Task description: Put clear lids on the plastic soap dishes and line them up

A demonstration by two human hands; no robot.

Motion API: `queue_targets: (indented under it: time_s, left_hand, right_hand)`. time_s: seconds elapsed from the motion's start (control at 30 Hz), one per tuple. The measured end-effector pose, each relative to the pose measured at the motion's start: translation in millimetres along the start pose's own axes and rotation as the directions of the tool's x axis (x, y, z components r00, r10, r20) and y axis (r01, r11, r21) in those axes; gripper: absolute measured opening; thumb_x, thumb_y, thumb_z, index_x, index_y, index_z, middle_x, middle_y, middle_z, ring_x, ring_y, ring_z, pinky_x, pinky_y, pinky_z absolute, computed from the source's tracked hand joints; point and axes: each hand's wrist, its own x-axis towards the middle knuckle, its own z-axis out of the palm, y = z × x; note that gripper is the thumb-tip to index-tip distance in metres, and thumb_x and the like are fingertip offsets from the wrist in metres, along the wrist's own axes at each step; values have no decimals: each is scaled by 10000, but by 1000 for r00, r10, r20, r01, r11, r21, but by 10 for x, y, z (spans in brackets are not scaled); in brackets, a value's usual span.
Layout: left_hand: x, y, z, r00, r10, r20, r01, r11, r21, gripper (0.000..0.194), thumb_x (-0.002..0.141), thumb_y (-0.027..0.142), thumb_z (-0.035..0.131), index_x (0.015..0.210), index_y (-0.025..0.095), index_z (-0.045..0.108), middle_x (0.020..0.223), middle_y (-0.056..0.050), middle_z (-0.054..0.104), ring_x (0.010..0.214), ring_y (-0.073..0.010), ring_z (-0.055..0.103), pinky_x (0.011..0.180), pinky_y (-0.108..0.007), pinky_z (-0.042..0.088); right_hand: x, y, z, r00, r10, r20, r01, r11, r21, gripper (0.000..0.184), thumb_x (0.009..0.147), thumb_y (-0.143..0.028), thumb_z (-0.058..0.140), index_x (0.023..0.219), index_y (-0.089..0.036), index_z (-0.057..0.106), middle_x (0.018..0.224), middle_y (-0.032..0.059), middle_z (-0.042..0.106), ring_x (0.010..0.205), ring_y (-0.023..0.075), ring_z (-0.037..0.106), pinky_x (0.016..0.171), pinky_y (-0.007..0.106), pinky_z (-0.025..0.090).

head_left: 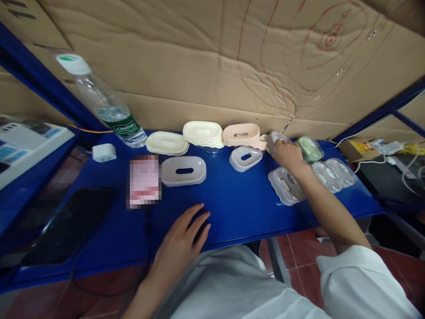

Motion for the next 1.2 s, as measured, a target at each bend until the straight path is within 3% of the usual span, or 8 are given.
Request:
queue_targets:
  time_s: [0.13, 0.23, 0.43, 0.53, 0.73, 0.97, 1.07, 1.2]
  left_hand:
    - [-9, 2, 5, 1000, 19, -4, -19, 1000, 8, 275, 1105, 280, 610, 1358, 234, 707, 1463, -114, 734, 1283, -307, 761, 1067, -483, 685]
    - [-11, 0, 11, 999, 32, -3, -32, 999, 17, 277, 1107, 277, 605, 1360, 222, 705, 1460, -122, 733, 1282, -312, 760, 1066, -486, 685]
    - [-16, 0, 9, 1000, 23, 9, -23, 1000, 21, 275, 1114, 287, 595, 1358, 228, 708, 1471, -112, 728, 1290, -310, 756, 1087, -481, 675]
    - [-22, 3, 7, 1000, 20, 15, -21, 1000, 23, 275, 1116, 295, 587, 1342, 215, 721, 1461, -119, 733, 1282, -314, 759, 1073, -486, 682]
    - [-25, 15, 1, 999, -20, 50, 19, 1000, 6, 287, 1120, 322, 587, 1349, 244, 741, 1495, -105, 723, 1323, -307, 744, 1113, -485, 665]
    - [-14, 25, -1, 999, -15, 34, 15, 1000, 5, 282, 1119, 310, 591, 1339, 217, 742, 1477, -117, 729, 1320, -312, 744, 1100, -490, 670]
    - [-12, 27, -3, 999, 0, 37, -1, 1000, 25, 287, 1128, 300, 574, 1341, 203, 741, 1476, -126, 728, 1326, -308, 739, 1103, -489, 667]
    - [-9, 25, -6, 1000, 11, 27, -12, 1000, 25, 286, 1123, 294, 580, 1328, 186, 748, 1461, -135, 732, 1309, -319, 746, 1086, -502, 674]
  right_hand:
    - [3, 37, 34, 999, 6, 36, -6, 1000, -23, 541, 997, -256, 576, 1502, -66, 533, 1296, 295, 756, 1201, 410, 750, 1035, 520, 564]
    - [2, 65, 48, 997, -8, 74, 10, 1000, -22, 540, 1024, -212, 491, 1557, -134, 527, 1182, 255, 795, 1101, 384, 783, 954, 499, 600]
    - [97, 72, 18, 992, -10, 127, 8, 1000, 17, 382, 1057, -391, 591, 1336, -183, 748, 1245, 242, 788, 1172, 415, 762, 987, 552, 605]
    - [121, 87, -1, 992, 17, 127, -23, 999, 44, 335, 1033, -357, 647, 1290, -184, 775, 1265, 233, 785, 1194, 424, 756, 1007, 560, 594]
    - [69, 346, -80, 991, 64, 117, -85, 979, 185, 252, 1003, -407, 698, 1135, -236, 829, 1159, 149, 819, 1119, 361, 766, 975, 470, 589]
    - [-21, 579, -156, 995, 49, 92, -83, 911, 403, 284, 976, -441, 723, 1090, -219, 859, 1074, 88, 839, 957, 260, 760, 884, 358, 556]
    - [-97, 604, -159, 998, 30, 63, -57, 873, 485, 324, 945, -512, 726, 1054, -242, 867, 1027, 67, 844, 910, 265, 748, 854, 370, 551]
    - [-287, 642, -212, 999, -35, -35, 49, 747, 663, 522, 874, -724, 706, 969, -235, 858, 971, 86, 840, 901, 303, 757, 878, 440, 560]
